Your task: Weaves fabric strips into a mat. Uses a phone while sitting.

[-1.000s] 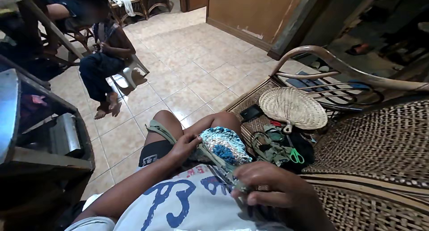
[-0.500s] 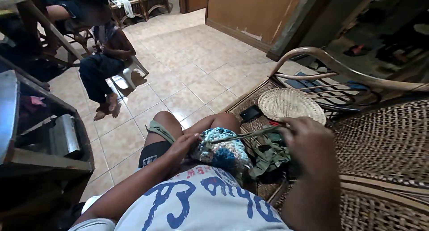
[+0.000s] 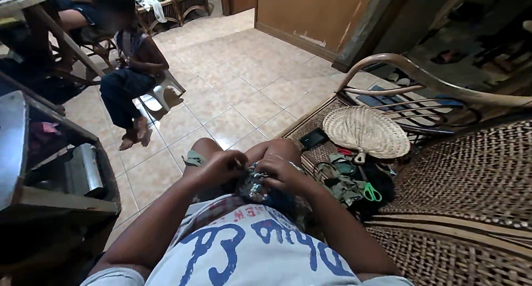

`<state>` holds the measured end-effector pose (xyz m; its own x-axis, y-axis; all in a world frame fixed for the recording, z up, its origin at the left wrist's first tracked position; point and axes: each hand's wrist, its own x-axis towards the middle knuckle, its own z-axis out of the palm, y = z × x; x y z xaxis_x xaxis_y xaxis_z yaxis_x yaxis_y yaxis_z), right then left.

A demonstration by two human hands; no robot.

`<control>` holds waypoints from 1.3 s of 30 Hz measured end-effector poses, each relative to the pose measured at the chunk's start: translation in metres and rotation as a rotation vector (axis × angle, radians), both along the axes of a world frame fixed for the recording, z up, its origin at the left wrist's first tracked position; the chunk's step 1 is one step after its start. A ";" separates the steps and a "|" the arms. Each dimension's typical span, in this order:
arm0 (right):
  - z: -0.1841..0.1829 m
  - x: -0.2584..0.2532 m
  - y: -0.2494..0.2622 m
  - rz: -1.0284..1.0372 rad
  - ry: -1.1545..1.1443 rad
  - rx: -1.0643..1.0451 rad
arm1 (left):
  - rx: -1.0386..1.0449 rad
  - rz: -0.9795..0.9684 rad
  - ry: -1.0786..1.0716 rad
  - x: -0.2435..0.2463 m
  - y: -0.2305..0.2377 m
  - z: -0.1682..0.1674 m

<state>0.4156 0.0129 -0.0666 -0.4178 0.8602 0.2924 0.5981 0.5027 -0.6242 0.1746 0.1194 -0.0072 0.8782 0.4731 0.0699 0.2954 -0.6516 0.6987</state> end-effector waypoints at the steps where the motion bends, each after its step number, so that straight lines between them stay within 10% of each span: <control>1: -0.001 0.000 -0.001 -0.004 0.007 0.014 | 0.157 0.112 -0.037 0.002 0.005 -0.001; 4: -0.003 0.001 -0.005 -0.038 0.051 0.031 | 0.337 0.317 0.052 -0.004 0.017 0.002; 8: -0.003 0.002 -0.012 -0.078 0.099 -0.001 | -0.138 0.016 0.354 -0.011 0.004 -0.009; 18: -0.006 -0.008 -0.013 -0.107 0.144 0.056 | -0.949 0.349 -0.271 0.018 -0.042 -0.034; 29: 0.020 -0.035 -0.008 -0.396 0.644 -0.440 | -0.562 0.363 -0.317 0.025 -0.033 -0.032; 39: 0.020 -0.039 -0.010 -0.440 0.648 -0.367 | -0.455 0.187 -0.295 0.016 -0.034 -0.033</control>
<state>0.3769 0.0025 -0.0465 0.1289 0.9912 0.0300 0.1613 0.0088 -0.9869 0.1903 0.0859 -0.0407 0.7508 0.6585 0.0518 0.1270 -0.2208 0.9670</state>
